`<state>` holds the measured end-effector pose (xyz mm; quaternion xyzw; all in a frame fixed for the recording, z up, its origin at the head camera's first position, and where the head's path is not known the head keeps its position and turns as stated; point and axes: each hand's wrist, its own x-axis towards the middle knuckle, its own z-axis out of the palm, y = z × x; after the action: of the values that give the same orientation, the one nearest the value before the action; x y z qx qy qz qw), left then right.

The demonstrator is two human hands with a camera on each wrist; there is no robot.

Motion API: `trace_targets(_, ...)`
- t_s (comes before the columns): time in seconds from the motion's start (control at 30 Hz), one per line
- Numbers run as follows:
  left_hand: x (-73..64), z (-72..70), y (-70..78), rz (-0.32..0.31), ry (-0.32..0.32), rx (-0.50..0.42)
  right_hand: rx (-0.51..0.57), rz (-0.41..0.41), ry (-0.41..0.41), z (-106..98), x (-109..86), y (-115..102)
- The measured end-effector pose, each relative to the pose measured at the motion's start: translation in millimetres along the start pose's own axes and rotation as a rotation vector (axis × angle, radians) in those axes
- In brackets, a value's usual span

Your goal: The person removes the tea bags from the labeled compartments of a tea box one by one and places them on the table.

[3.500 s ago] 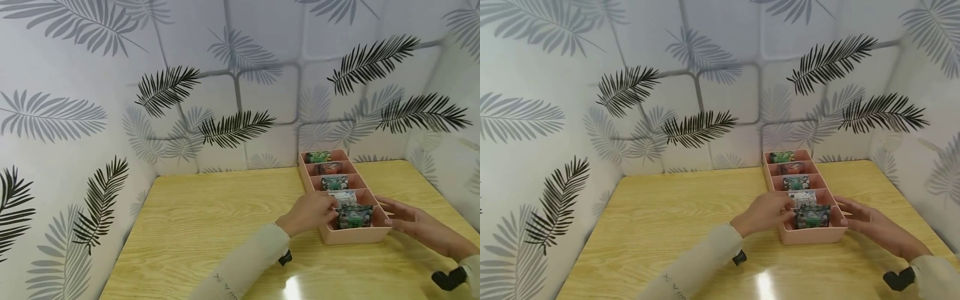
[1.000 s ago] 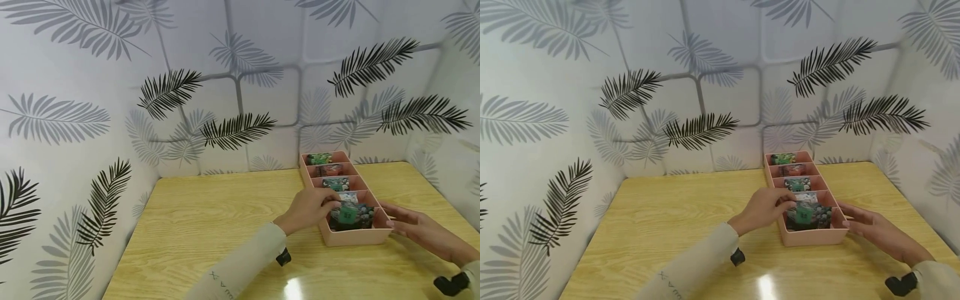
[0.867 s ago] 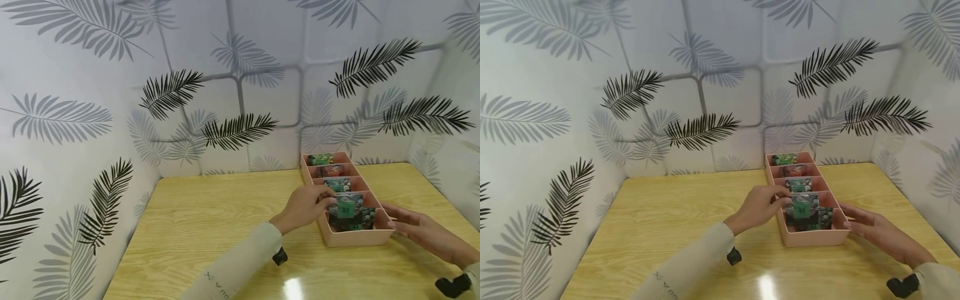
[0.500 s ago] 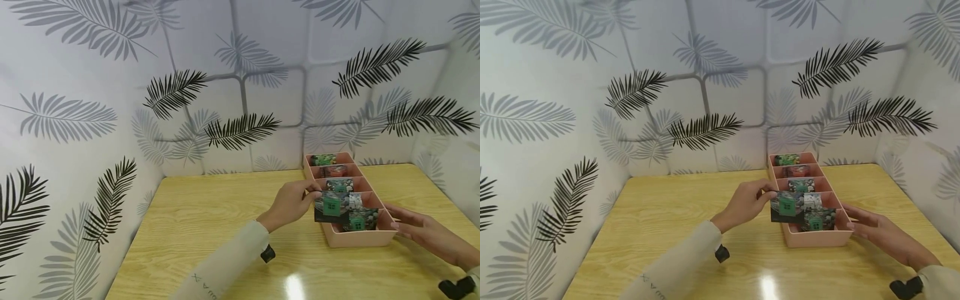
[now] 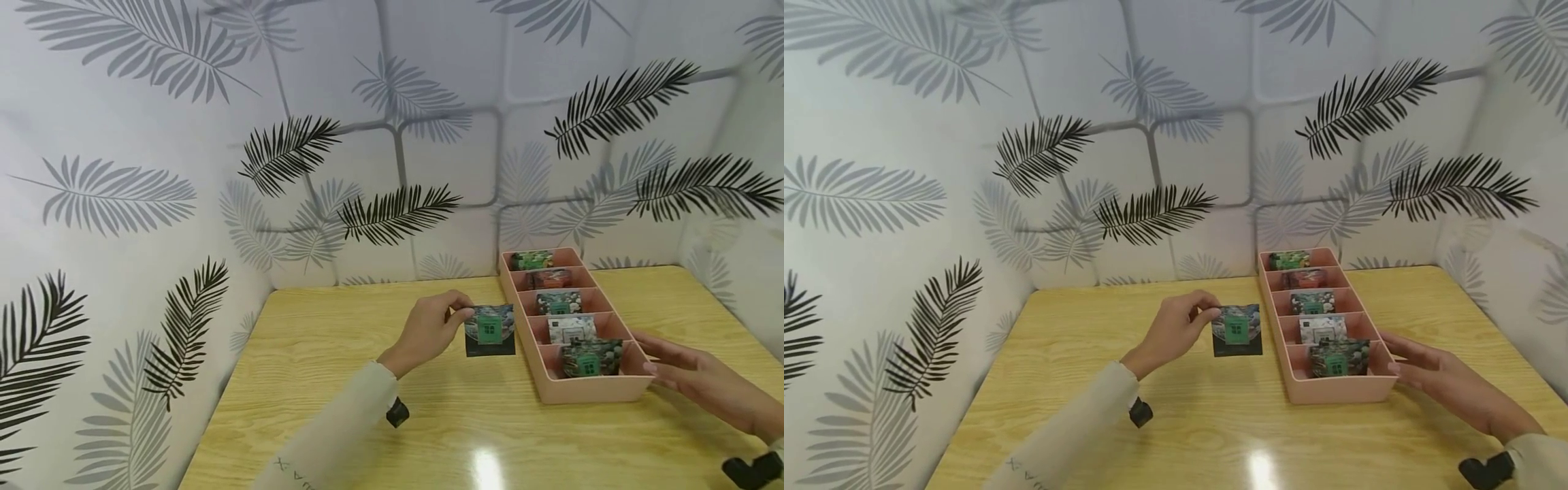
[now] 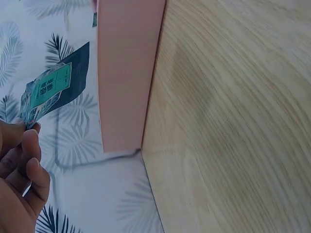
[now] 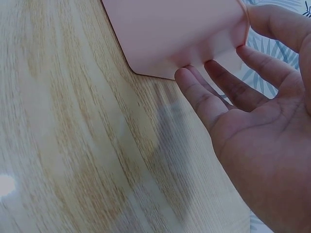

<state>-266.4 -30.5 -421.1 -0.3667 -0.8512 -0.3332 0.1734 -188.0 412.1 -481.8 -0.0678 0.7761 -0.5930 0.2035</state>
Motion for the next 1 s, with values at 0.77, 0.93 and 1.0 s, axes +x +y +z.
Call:
trace_targets(0.77,-52.7,-69.6,-66.8,-0.193,0.080,-0.056,0.004,0.059,-0.009,-2,1.0,1)
trace_targets(0.93,-59.8,-79.8,-77.5,-0.229,0.101,-0.080,0.008,0.056,-0.010,-3,2.2,1)
trace_targets(1.0,-62.1,-83.5,-81.6,-0.240,0.106,-0.082,0.001,0.060,-0.008,-3,2.5,1)
